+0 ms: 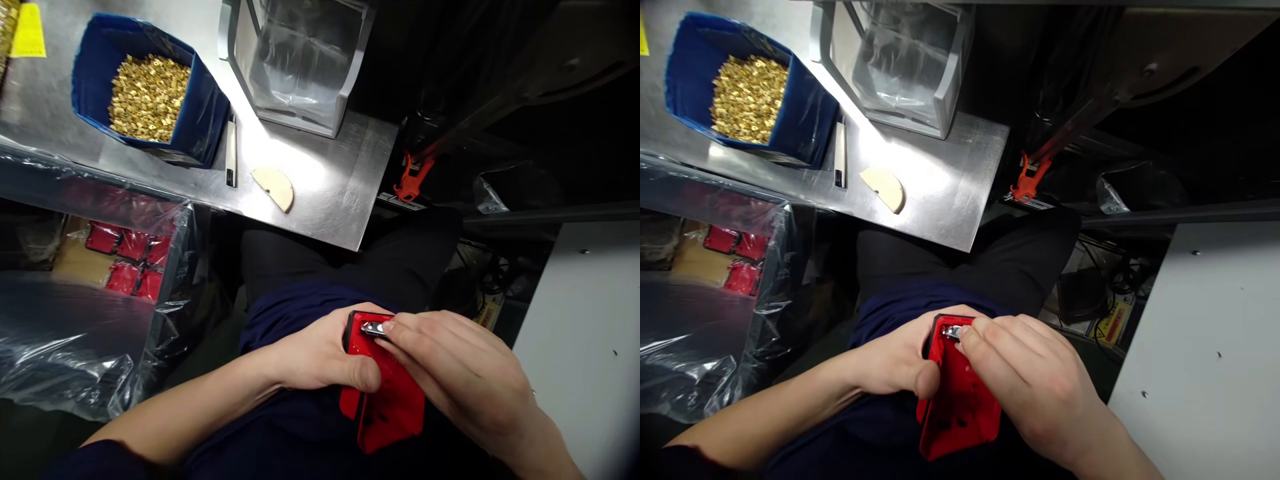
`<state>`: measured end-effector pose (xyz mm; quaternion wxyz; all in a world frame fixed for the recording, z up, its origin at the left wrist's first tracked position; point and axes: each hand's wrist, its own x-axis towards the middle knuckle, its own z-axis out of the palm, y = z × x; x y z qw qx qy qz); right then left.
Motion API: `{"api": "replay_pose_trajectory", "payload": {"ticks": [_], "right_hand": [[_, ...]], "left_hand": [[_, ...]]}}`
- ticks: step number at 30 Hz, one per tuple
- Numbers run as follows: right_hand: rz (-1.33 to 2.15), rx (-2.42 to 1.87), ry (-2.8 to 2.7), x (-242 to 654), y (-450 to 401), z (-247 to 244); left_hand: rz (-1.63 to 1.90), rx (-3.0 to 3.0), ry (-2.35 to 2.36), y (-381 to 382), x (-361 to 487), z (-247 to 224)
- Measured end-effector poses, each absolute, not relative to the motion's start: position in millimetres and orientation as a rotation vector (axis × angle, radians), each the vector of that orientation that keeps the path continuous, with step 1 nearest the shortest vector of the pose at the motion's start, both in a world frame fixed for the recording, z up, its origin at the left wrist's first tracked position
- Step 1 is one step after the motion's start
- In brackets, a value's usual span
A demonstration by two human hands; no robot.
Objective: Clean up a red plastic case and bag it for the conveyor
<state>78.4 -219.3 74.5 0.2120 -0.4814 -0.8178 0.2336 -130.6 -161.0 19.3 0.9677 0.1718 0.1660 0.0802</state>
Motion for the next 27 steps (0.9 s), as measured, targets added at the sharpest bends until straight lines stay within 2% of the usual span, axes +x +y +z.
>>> {"api": "replay_pose_trajectory", "payload": {"ticks": [5,8,11,14,20,27], "right_hand": [[0.547,-1.308,-2.339,80,-214,75],[0.614,-1.316,-2.345,81,-212,78],[0.648,-1.616,-2.181,80,-215,84],[0.501,-1.862,-1.930,76,-219,88],[0.728,-1.617,-2.059,71,-220,84],[0.760,-1.492,-2.152,69,-222,82]], "left_hand": [[0.149,0.333,0.333,-163,-132,16],[0.145,0.321,0.318,-164,-133,15],[0.142,0.284,0.287,-164,-132,14],[0.149,0.271,0.268,-164,-131,15],[0.135,0.261,0.304,-163,-132,17],[0.134,0.319,0.287,-160,-130,19]]}}
